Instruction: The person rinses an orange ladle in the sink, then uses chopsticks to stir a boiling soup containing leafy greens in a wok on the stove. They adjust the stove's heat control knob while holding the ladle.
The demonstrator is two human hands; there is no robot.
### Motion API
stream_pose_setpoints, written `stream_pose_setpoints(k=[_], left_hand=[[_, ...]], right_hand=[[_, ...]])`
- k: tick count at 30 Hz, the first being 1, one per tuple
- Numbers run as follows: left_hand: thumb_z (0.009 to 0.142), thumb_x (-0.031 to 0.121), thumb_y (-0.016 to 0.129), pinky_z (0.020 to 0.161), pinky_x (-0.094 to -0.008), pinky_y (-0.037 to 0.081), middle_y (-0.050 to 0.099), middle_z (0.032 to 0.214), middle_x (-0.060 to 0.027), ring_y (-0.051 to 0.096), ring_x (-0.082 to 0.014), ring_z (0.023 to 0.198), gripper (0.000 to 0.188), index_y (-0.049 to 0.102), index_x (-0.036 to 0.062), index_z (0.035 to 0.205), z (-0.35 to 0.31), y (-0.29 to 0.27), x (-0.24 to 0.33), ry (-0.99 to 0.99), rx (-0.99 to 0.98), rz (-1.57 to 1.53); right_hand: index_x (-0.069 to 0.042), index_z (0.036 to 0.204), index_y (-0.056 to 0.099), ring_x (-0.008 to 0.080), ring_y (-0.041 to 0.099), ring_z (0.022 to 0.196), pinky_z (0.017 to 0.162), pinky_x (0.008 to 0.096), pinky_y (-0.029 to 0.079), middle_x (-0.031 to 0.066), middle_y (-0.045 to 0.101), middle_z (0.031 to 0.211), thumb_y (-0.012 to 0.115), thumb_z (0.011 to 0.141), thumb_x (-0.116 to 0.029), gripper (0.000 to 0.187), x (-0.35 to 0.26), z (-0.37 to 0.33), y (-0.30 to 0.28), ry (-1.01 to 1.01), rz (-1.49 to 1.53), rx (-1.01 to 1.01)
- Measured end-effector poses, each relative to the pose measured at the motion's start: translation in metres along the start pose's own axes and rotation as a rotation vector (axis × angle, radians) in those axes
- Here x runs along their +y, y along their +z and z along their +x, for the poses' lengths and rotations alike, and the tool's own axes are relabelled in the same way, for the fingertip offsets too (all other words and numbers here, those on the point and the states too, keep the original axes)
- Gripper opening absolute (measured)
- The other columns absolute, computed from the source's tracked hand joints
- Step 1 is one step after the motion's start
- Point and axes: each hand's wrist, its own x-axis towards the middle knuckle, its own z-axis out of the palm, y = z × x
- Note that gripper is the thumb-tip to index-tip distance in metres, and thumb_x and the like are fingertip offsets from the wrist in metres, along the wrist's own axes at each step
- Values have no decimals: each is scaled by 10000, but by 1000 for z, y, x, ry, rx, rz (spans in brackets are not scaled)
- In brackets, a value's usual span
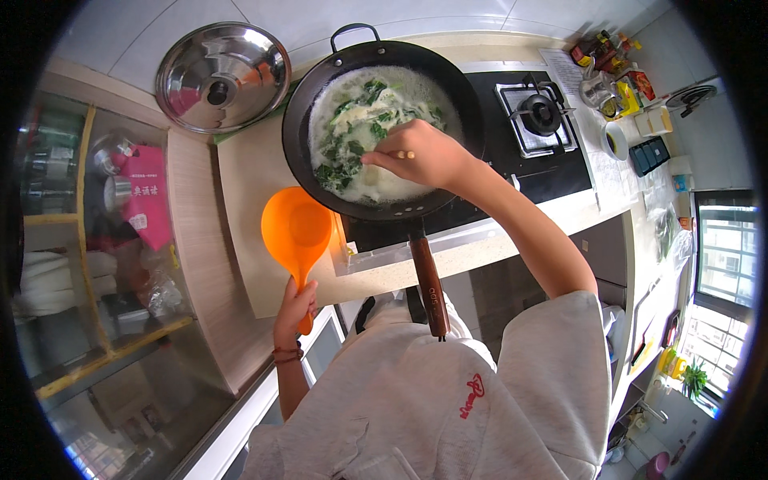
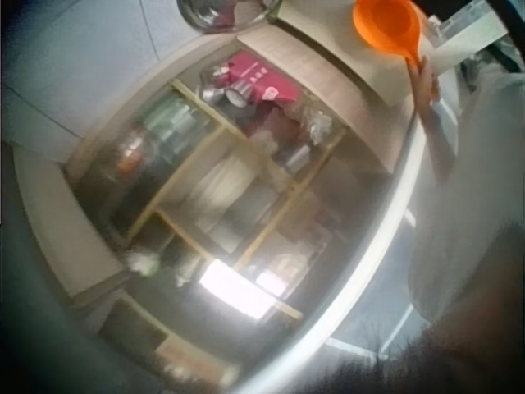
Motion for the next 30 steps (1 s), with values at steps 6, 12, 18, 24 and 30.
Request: stream_pose_setpoints(k=[6,12,18,24,30], left_hand=[[944,123,494,451,-232,395,411,635,14,405,-74,458,463,305,85,1365,-1,2,-3,32,-30,-63],[946,124,490,433,-223,404,431,630,13,420,-67,444,413,338,63,1325,-1,5,-3,53,2,26],[946,123,488,433,-221,406,433,619,14,420,-65,442,424,331,58,1334,-4,5,1,59,-12,41],[947,147,513,455,-216,382,398,645,27,380,-55,468,390,349,105,1299,-7,7,8,8,1,29],[947,145,497,446,-229,400,423,626,16,419,-71,454,478,296,126,1380,-3,1,1,18,-33,-4]], right_hand=[[-47,814,653,307,627,618,578,401,497,120,632,672,623,883,-275,241,15,22,6,-8,-140,37],[-50,859,684,303,632,662,621,389,502,122,645,699,609,885,-276,240,42,35,-14,17,-310,22],[-9,759,688,305,569,566,568,364,466,136,602,631,661,849,-226,236,41,17,-43,148,-241,98],[-6,776,701,271,589,568,550,346,467,139,618,644,685,818,-165,165,17,-19,-57,229,-211,97],[-2,826,708,284,621,635,565,353,487,158,645,721,676,809,-120,123,-11,-42,-45,171,-124,33]])
